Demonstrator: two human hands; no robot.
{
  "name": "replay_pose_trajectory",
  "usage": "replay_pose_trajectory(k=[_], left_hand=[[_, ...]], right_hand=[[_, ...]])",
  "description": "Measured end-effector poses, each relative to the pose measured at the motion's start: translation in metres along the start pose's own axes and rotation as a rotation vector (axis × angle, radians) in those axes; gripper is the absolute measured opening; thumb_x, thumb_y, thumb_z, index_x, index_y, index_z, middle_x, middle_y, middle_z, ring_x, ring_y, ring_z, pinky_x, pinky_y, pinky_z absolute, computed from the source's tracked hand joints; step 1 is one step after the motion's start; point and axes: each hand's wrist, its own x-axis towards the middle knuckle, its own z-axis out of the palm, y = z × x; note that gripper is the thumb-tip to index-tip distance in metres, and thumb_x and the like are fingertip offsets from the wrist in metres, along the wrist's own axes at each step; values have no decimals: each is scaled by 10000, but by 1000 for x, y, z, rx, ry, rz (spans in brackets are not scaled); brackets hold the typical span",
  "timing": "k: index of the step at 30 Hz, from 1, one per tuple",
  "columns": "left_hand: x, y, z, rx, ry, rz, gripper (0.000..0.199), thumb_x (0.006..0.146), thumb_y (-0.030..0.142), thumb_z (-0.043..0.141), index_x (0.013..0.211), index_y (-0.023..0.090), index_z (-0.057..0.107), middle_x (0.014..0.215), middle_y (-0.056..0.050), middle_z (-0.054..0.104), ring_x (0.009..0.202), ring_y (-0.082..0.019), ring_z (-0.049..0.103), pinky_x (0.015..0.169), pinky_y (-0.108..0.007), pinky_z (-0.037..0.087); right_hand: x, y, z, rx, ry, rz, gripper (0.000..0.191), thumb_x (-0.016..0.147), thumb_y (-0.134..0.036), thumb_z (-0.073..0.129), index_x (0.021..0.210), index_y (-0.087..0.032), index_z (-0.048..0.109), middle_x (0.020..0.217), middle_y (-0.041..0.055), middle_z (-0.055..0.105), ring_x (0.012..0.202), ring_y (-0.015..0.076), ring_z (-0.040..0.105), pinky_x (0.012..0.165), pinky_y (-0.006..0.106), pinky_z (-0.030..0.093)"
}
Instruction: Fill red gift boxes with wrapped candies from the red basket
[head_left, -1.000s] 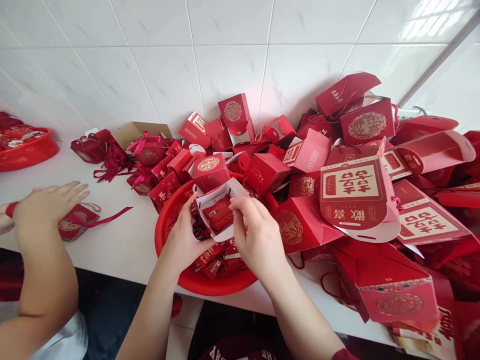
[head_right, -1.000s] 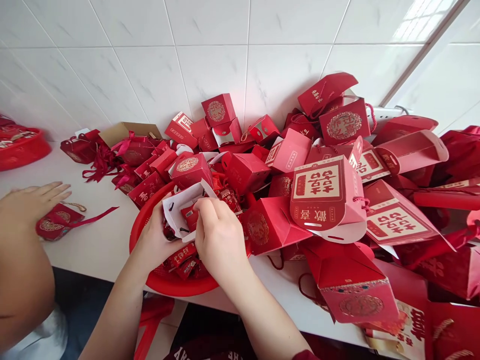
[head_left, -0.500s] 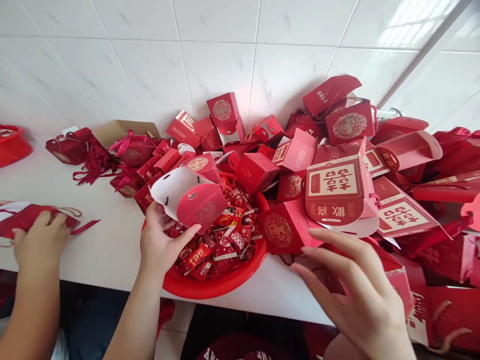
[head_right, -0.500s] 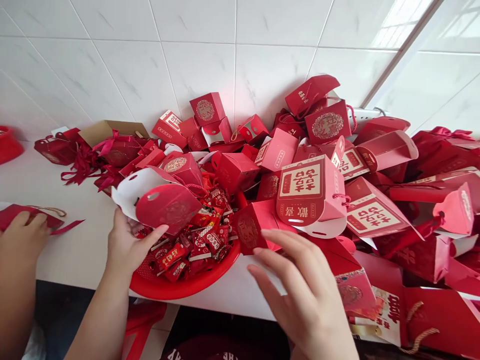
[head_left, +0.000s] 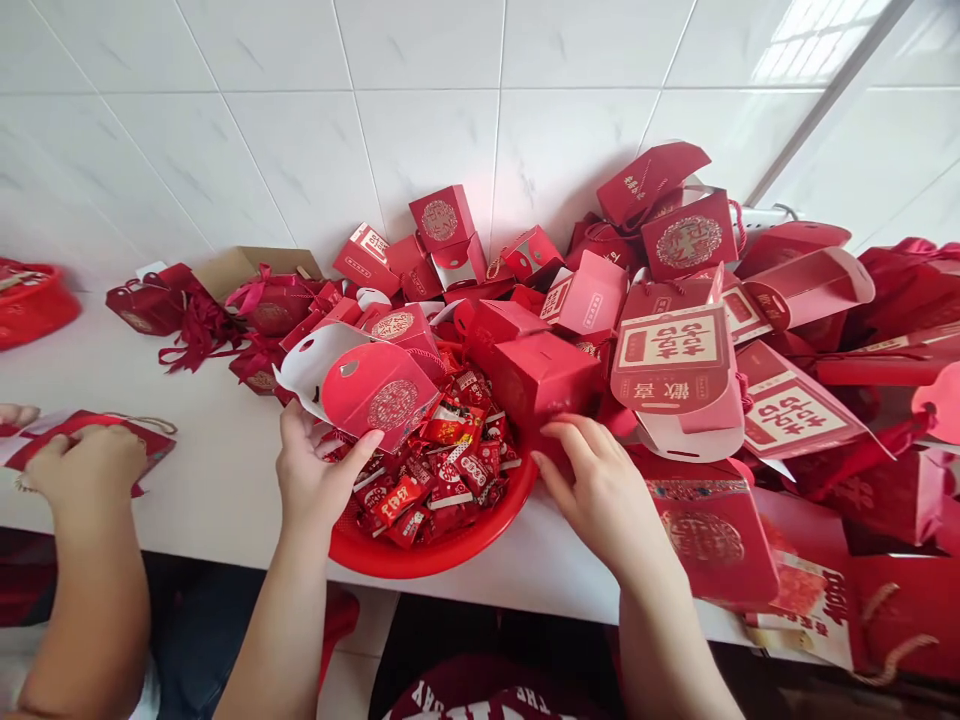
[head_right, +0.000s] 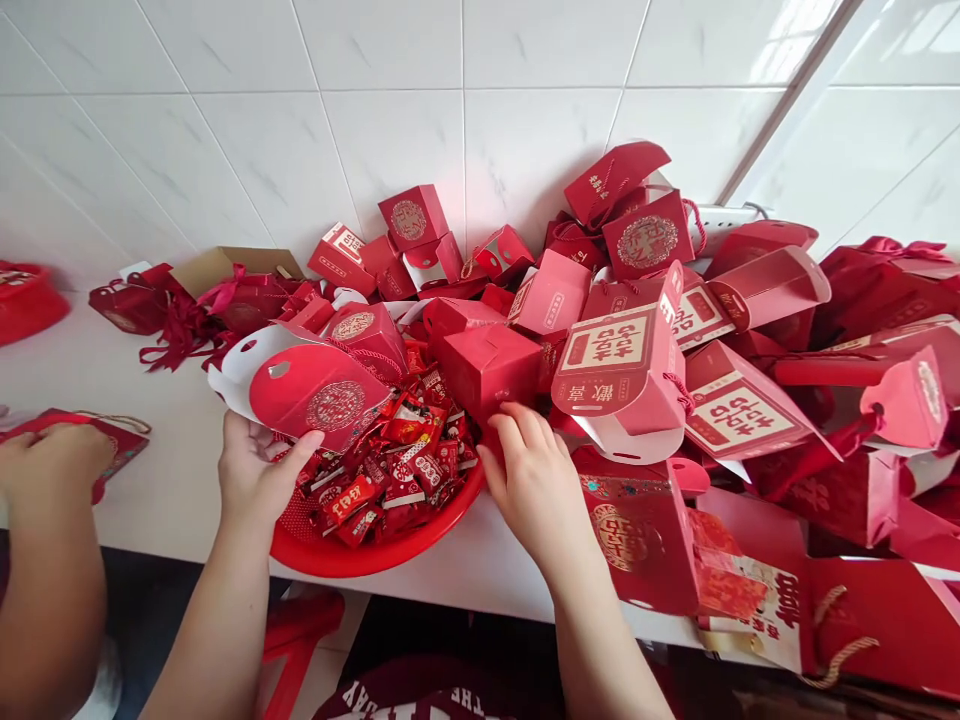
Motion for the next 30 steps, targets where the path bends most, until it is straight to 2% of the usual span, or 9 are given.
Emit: replay_pose_trajectory(k=[3,6,11,17,21,24,27,29,30], left_hand=[[-2,1,0,43,-19,2,974,606,441,925,1439,206,478,1334,-177,646,1087,-298,712,873,-442,625],[-3,2,0,74,-42,19,981,579,437,938,1420,200,492,1276,-165,671,1074,-304,715,880,-461,627],[-4,5,0,61,-65,44,962,600,437,930,1422,199,489,1289,-167,664,1067,-289,719,860,-433,640],[-5,6,0,79,-98,61,1003,608,471,932,1457,215,464,1335,-173,652,1149,-320,700,889,-447,637],[-9,12,3,120,-105,157,1065,547,451,968,1448,209,453,1356,-181,638,1181,-350,691,901,-462,638],[-14,19,5,140,-71,238,1057,524,413,983,1413,199,453,1338,-183,639,1157,-341,703,890,-447,645],[-17,21,5,148,-3,250,1014,569,412,967,1409,195,443,1353,-190,622,1181,-332,692,886,-429,646],[-17,18,4,142,8,235,1045,572,430,963,1434,191,421,1364,-195,610,1202,-336,681,895,-434,643],[-16,16,3,139,2,228,1060,570,442,961,1442,190,413,1360,-193,609,1210,-339,675,899,-438,642]], right_hand=[[16,7,6,-14,26,-9,191,1012,-252,571,1178,-160,599,1298,173,647,1164,357,638,926,507,558],[17,11,4,26,67,-45,118,1023,-243,562,1092,-173,627,1154,130,699,1024,306,682,873,472,576],[-6,9,-14,232,79,-244,121,998,-144,597,1101,-194,634,1075,89,716,987,225,691,868,378,570],[-29,-8,-23,395,-15,-270,179,984,-100,585,1123,-205,628,1027,72,725,919,200,702,794,332,576],[-14,-33,-8,394,-188,-171,115,1026,-188,548,1116,-207,618,1008,66,713,893,205,701,800,336,585],[8,-56,11,194,-352,-10,169,1011,-230,578,1168,-173,607,1074,118,694,1000,275,695,846,404,593],[26,-75,29,-8,-577,39,429,914,-194,707,1317,-151,566,1216,183,650,1117,352,664,832,446,602],[33,-83,37,-57,-669,25,634,841,-183,786,1415,-197,518,1336,205,585,1178,380,634,797,443,610],[36,-86,39,-61,-690,7,669,821,-195,810,1423,-222,519,1366,204,560,1194,387,623,789,442,611]])
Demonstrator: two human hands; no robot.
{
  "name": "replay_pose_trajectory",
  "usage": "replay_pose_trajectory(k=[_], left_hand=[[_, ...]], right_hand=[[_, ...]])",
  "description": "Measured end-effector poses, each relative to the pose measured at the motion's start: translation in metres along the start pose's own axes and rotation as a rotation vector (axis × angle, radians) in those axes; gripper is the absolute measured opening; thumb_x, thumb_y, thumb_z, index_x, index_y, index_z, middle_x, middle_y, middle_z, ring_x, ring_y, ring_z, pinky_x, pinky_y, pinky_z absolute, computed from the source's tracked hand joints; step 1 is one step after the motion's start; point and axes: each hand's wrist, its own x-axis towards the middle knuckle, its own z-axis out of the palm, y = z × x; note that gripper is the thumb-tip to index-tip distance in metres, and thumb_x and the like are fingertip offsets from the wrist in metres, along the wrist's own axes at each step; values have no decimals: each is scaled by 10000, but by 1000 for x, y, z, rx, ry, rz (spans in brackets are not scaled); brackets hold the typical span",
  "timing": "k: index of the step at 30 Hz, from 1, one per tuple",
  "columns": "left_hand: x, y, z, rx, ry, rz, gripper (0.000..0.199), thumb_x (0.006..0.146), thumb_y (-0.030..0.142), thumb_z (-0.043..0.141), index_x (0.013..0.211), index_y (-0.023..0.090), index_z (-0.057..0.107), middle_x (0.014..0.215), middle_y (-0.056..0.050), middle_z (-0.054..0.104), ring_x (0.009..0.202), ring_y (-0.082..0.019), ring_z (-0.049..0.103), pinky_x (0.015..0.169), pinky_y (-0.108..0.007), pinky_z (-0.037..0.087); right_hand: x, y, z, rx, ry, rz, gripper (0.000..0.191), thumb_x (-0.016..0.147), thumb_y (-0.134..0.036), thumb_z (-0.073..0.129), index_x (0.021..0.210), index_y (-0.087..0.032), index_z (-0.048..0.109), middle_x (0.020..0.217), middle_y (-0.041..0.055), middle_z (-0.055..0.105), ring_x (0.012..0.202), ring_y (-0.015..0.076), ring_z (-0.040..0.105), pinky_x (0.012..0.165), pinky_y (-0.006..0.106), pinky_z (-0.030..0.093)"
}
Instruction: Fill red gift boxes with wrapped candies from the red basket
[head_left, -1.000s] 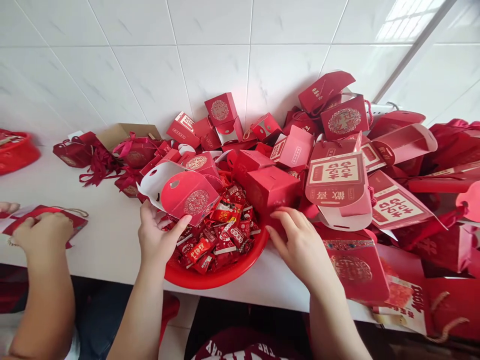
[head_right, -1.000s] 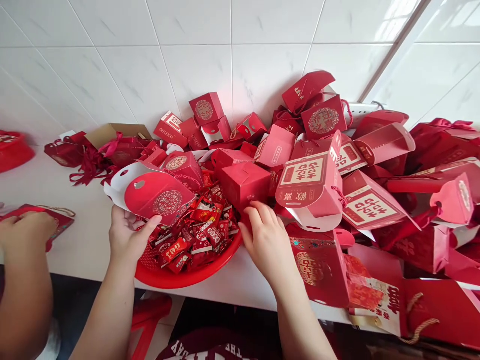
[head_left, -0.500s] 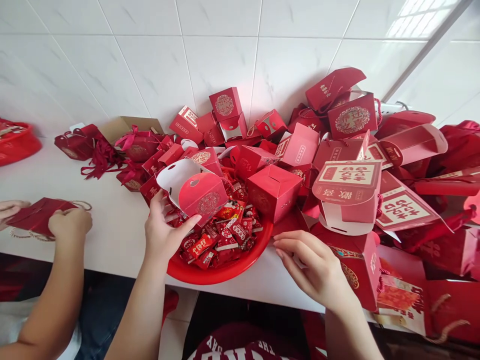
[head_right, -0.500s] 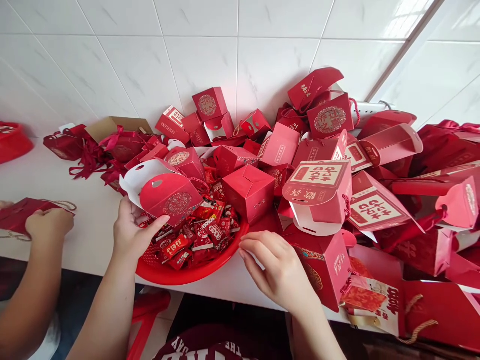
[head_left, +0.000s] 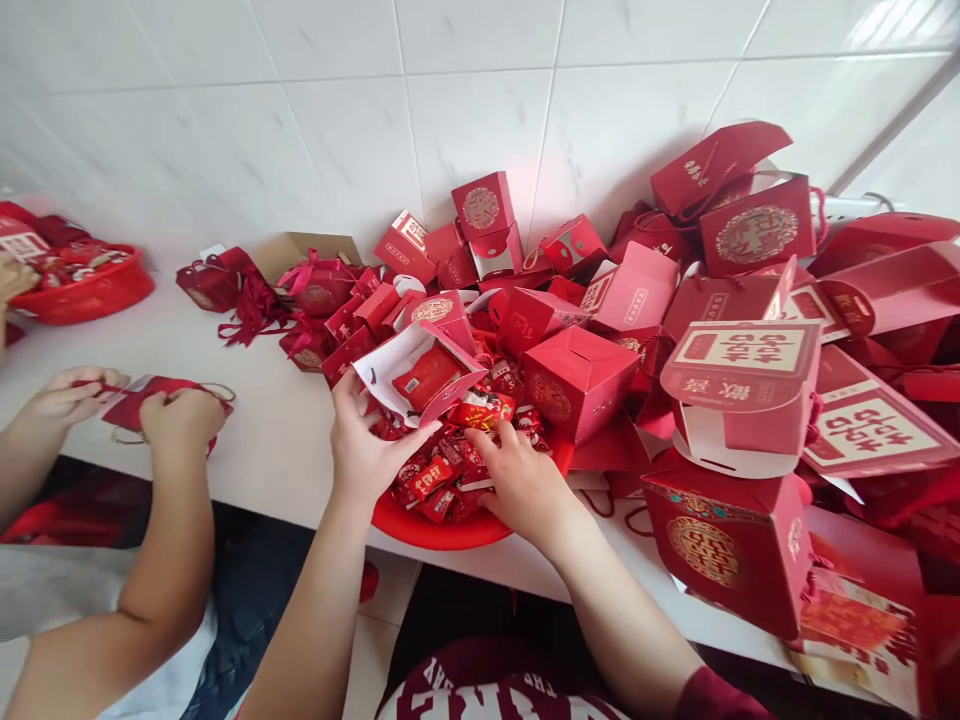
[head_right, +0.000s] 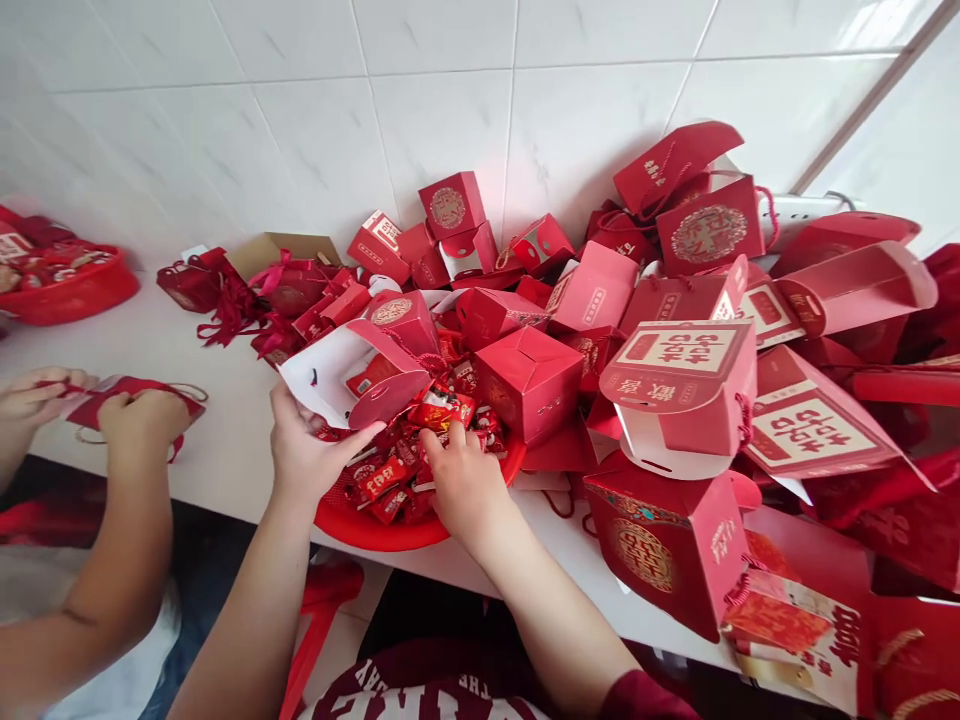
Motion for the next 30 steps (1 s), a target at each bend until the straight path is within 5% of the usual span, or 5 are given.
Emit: replay_pose_trajectory(k=[7,10,15,30], left_hand=[[3,0,-1,-37,-55,19,1025,545,457,969,1393,209,450,1342,-173,622,1206,-345,679,913,-445,644],[4,3,-1,-36,-28,11,972,556,432,975,1364,232,472,1341,-167,624,1202,-338,683,876,-424,658],[5,2,-1,-33,-4,43,1037,519,410,1000,1385,244,454,1444,-185,562,1301,-362,623,974,-462,624],[2,0,-3,-115,-105,113,1010,660,396,935,1497,253,387,1556,-191,465,1430,-360,514,1082,-472,569]], right_hand=[[-6,16,-2,178,111,-158,208,940,-80,575,1100,-183,658,1286,139,618,1081,283,686,846,378,602],[-8,31,0,375,265,-212,328,934,8,457,1130,-187,634,1285,115,632,1089,223,695,939,350,584],[-7,39,4,606,470,-175,549,944,-70,533,1459,-248,464,1351,92,667,1237,227,667,1025,395,576],[-15,34,5,717,599,-199,238,1018,-201,509,1170,-237,688,1103,28,799,956,176,786,871,265,626]])
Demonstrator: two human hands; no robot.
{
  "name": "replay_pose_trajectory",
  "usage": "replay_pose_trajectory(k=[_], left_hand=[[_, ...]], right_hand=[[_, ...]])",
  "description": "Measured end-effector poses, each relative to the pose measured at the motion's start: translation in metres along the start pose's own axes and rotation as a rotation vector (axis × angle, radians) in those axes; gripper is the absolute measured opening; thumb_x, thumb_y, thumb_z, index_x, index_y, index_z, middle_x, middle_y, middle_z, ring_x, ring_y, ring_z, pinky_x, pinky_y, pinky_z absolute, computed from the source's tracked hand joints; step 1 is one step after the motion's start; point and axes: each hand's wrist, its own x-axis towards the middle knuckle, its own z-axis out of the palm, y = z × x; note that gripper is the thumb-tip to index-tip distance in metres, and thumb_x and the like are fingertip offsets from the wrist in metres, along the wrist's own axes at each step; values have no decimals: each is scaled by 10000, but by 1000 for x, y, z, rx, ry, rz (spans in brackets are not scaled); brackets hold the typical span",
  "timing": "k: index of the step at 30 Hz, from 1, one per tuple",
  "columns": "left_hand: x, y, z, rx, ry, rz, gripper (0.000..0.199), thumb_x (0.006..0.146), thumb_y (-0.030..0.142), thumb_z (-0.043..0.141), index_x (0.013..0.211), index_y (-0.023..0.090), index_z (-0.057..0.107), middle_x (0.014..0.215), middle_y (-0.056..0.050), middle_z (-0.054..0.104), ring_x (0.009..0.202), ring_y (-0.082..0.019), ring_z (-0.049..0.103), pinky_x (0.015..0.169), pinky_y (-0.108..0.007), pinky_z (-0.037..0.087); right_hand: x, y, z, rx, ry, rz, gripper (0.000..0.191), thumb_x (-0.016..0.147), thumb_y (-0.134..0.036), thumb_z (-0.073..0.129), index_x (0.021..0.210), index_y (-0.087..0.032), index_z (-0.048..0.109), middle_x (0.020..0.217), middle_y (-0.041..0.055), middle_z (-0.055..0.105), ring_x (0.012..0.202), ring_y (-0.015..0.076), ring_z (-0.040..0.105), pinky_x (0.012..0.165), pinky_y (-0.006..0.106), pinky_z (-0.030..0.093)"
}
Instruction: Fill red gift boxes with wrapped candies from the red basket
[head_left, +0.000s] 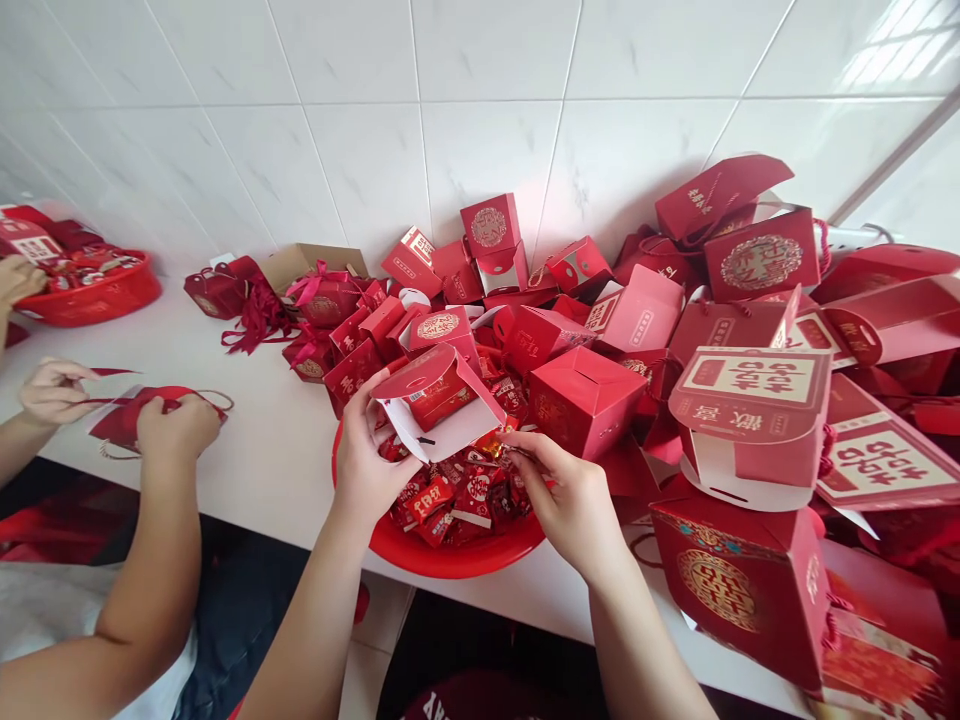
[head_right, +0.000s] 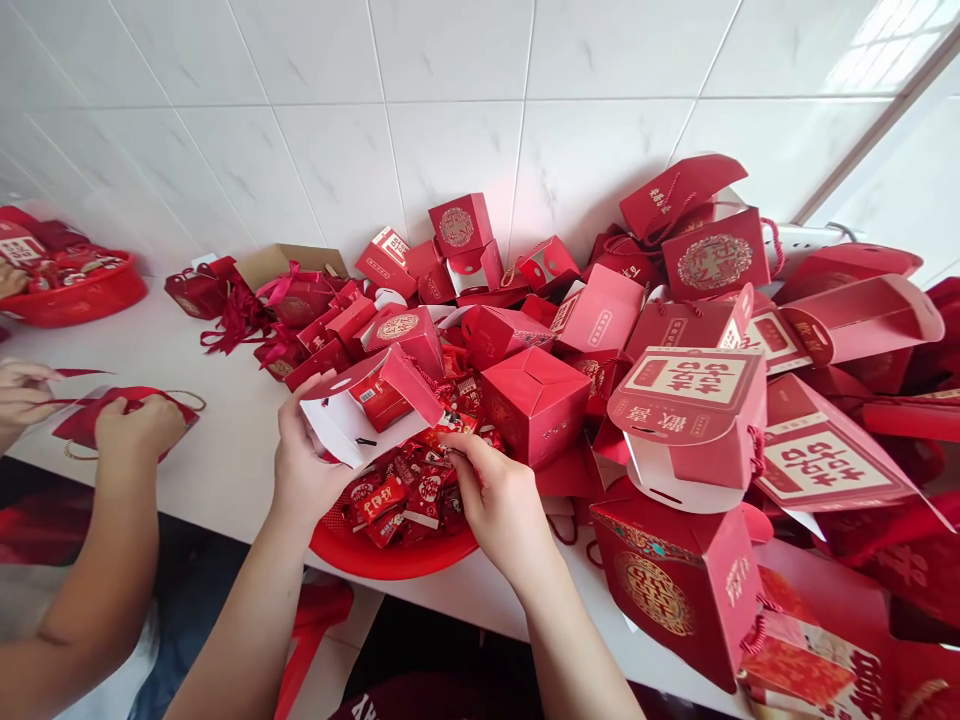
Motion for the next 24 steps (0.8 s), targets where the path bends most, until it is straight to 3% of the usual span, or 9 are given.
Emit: replay_pose_trajectory(k=[6,9,12,17,20,24], left_hand=[[-2,-8,-1,16,-69,-19,1023,684,338,907,1541,270,353,1572,-159,460,1447,-352,498,1141,-488,518],[-2,-7,-2,73,-82,18,1043,662,356,926,1542,267,374,1556,-152,485,1414,-355,533,1142,-489,515],[-1,-6,-4,133,-104,27,1092,620,422,949,1544,262,389,1493,-153,551,1343,-362,595,1114,-499,535],[0,-2,-6,174,-224,11,1081,631,494,930,1546,284,393,1487,-131,568,1339,-354,598,1110,-506,534],[0,1,-6,183,-279,10,1024,664,508,902,1530,273,408,1491,-126,567,1330,-353,605,1079,-497,558],[1,1,-7,122,-269,-29,1008,691,484,885,1542,247,398,1496,-142,555,1317,-355,609,1082,-501,553]], right_hand=[[1,2,-4,39,78,61,130,1000,-214,554,1033,-234,679,1124,41,804,1051,209,776,885,288,628],[3,-8,-10,85,140,10,105,991,-201,583,1022,-231,679,1090,45,811,1018,203,785,868,285,641],[7,-27,-17,99,231,-138,141,985,-134,587,1035,-233,673,1112,47,805,998,194,788,870,299,653],[23,-59,-19,189,470,-543,348,943,20,555,1170,-228,646,1195,71,773,1123,231,750,939,409,663],[39,-65,-12,153,403,-661,341,970,-4,532,1212,-231,613,1222,73,759,1157,216,732,969,406,649],[54,-60,-4,-143,289,-478,262,1004,-77,537,1212,-218,610,1336,108,699,1273,235,653,1116,475,535]])
